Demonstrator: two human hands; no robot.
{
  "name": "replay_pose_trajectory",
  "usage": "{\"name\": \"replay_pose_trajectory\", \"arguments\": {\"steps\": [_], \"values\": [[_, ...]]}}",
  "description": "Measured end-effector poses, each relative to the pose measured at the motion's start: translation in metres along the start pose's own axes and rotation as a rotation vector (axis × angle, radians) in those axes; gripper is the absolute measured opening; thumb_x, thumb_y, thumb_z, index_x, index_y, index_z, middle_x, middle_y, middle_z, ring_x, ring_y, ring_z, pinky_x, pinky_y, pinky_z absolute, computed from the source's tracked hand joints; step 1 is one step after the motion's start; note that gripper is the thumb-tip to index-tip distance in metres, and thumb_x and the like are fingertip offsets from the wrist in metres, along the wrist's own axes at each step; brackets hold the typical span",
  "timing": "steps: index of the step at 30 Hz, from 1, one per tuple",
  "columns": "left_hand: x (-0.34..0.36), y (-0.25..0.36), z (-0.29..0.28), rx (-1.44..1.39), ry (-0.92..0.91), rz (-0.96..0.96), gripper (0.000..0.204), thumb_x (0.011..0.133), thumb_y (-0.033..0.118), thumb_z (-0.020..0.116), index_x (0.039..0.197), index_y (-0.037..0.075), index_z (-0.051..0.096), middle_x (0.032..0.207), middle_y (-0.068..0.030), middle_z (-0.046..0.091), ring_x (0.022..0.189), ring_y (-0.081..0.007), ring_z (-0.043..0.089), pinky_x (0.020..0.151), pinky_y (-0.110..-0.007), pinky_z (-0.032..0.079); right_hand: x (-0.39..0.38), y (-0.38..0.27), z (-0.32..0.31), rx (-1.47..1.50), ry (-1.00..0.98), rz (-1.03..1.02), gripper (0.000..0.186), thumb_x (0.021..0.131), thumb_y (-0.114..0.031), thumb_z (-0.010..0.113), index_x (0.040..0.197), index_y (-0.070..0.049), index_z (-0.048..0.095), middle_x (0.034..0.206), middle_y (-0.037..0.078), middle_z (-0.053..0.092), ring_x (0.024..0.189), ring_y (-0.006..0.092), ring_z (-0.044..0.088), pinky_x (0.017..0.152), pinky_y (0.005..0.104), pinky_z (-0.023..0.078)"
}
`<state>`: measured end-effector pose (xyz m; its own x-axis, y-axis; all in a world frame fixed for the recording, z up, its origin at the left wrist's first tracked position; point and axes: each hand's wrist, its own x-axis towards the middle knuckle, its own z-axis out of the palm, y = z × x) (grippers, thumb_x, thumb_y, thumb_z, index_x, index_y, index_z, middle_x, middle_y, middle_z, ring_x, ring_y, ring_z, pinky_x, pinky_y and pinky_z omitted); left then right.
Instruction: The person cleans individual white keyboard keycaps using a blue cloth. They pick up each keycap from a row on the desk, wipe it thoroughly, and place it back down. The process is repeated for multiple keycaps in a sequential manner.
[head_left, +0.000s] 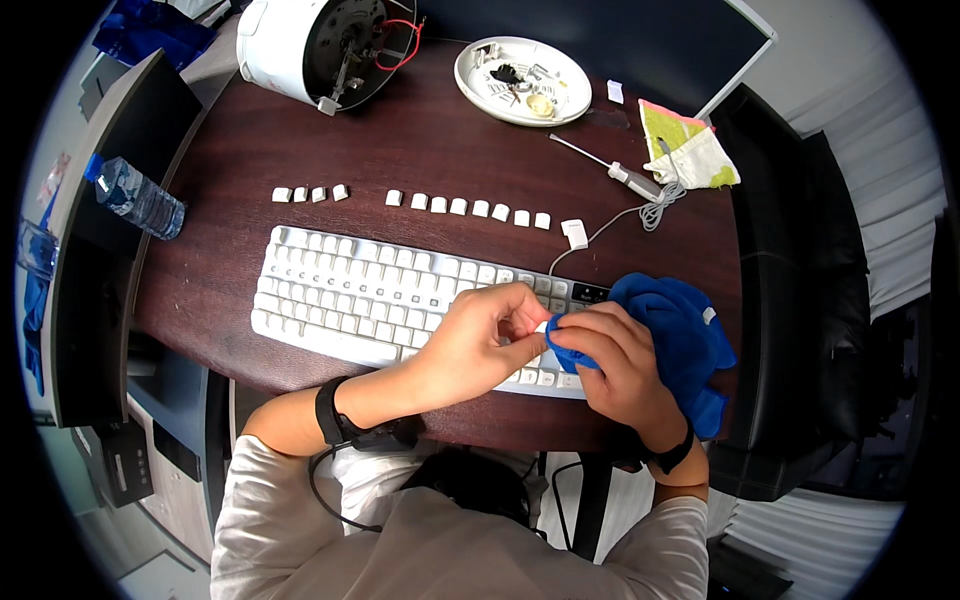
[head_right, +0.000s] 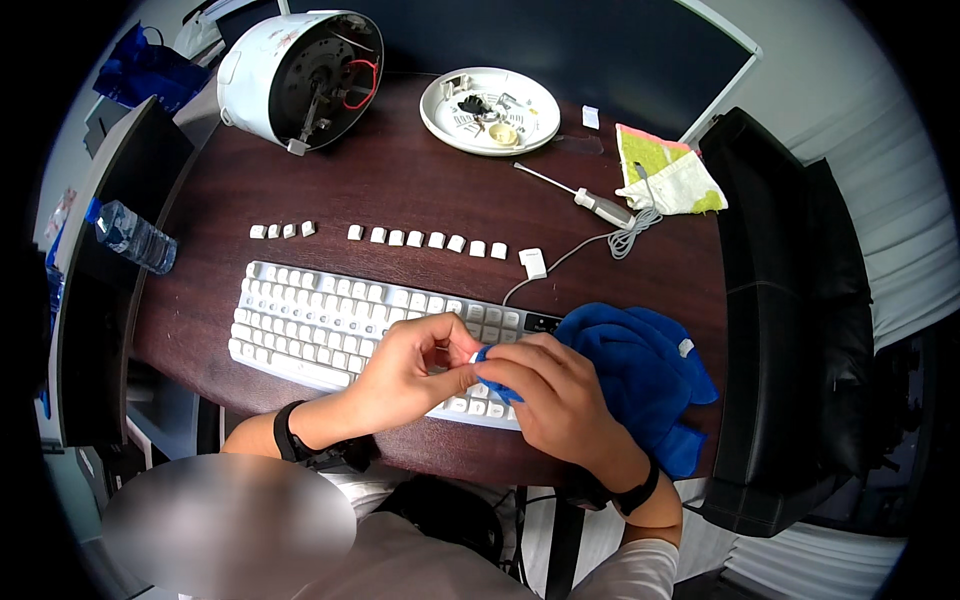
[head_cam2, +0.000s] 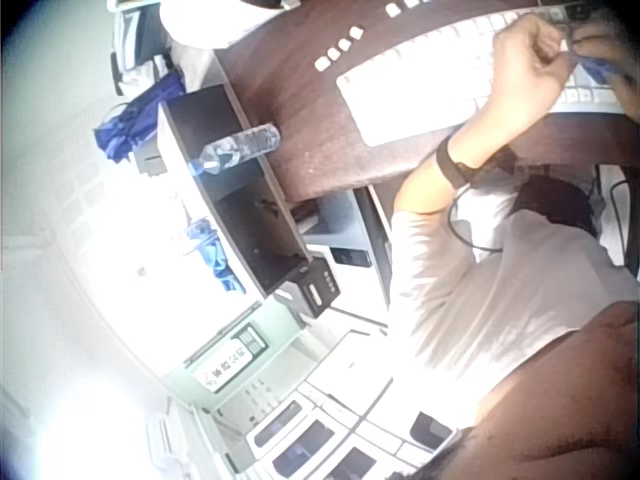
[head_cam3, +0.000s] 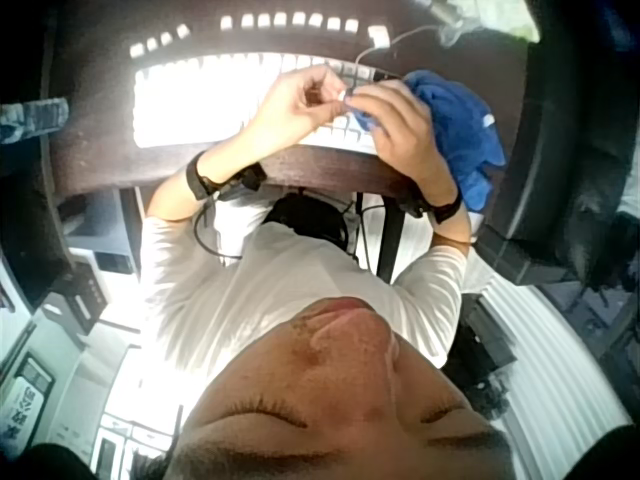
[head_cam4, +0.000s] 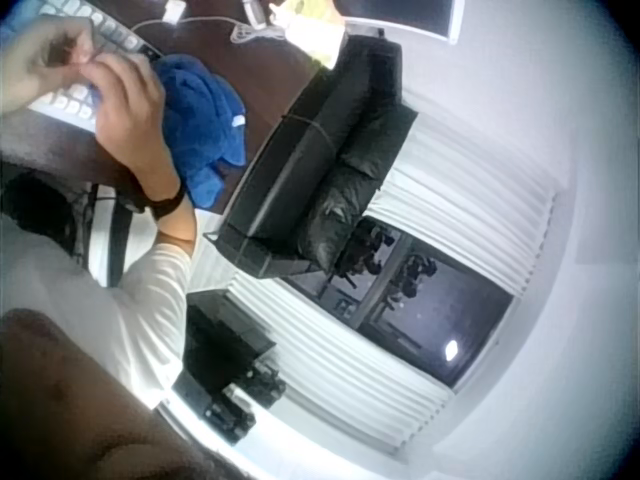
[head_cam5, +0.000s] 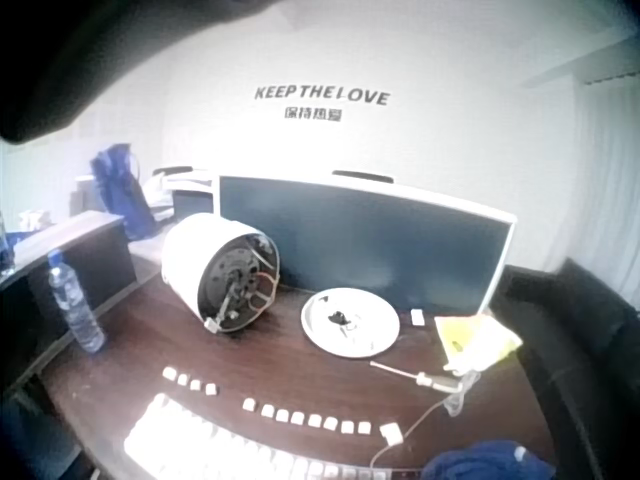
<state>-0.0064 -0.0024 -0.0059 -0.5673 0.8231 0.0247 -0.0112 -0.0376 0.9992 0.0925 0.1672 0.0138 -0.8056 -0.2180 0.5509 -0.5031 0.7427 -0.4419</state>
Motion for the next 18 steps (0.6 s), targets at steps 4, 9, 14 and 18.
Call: {"name": "replay_pose_trajectory", "arguments": {"steps": [4, 9, 14, 18], "values": [[0.0004, 0.0039, -0.0002, -0.045, 0.001, -0.031, 0.011, 0.083, -0.004, 0.064, 0.090, 0.001, 0.057, 0.078, -0.0003, 0.059, 0.071, -0.0054, 0.056, 0.064, -0.021, 0.046, 0.0005, 0.0024, -0.0020, 0.027, 0.011, 0.009, 0.044, 0.057, 0.011, 0.061, 0.099, -0.001, 0.062, 0.097, 0.012, 0.062, 0.081, 0.0290, 0.059, 0.067, 0.0360, 0.052], [0.0006, 0.0014, -0.0013, -0.017, -0.024, -0.018, 0.011, 0.083, -0.005, 0.063, 0.090, 0.001, 0.057, 0.078, -0.0006, 0.060, 0.071, -0.0055, 0.056, 0.064, -0.021, 0.047, -0.0017, 0.0012, 0.0041, -0.034, 0.035, -0.028, 0.041, 0.059, 0.010, 0.060, 0.098, -0.001, 0.062, 0.098, 0.011, 0.062, 0.081, 0.0282, 0.060, 0.067, 0.0357, 0.052], [0.0005, 0.0015, -0.0035, -0.017, -0.063, -0.058, 0.012, 0.082, -0.006, 0.062, 0.090, 0.001, 0.056, 0.079, -0.0009, 0.060, 0.071, -0.0059, 0.056, 0.064, -0.021, 0.047, -0.0033, 0.0019, 0.0070, -0.038, 0.022, -0.035, 0.040, 0.060, 0.011, 0.060, 0.098, -0.001, 0.062, 0.097, 0.011, 0.063, 0.081, 0.0274, 0.059, 0.066, 0.0350, 0.052], [-0.0001, 0.0006, -0.0053, 0.010, -0.075, -0.067, 0.012, 0.083, -0.006, 0.062, 0.090, 0.001, 0.056, 0.080, -0.0012, 0.060, 0.071, -0.0061, 0.056, 0.062, -0.021, 0.047, -0.0025, 0.0009, 0.0070, -0.038, -0.010, -0.030, 0.040, 0.060, 0.010, 0.060, 0.098, -0.001, 0.062, 0.096, 0.011, 0.063, 0.081, 0.0274, 0.059, 0.066, 0.0345, 0.051]]}}
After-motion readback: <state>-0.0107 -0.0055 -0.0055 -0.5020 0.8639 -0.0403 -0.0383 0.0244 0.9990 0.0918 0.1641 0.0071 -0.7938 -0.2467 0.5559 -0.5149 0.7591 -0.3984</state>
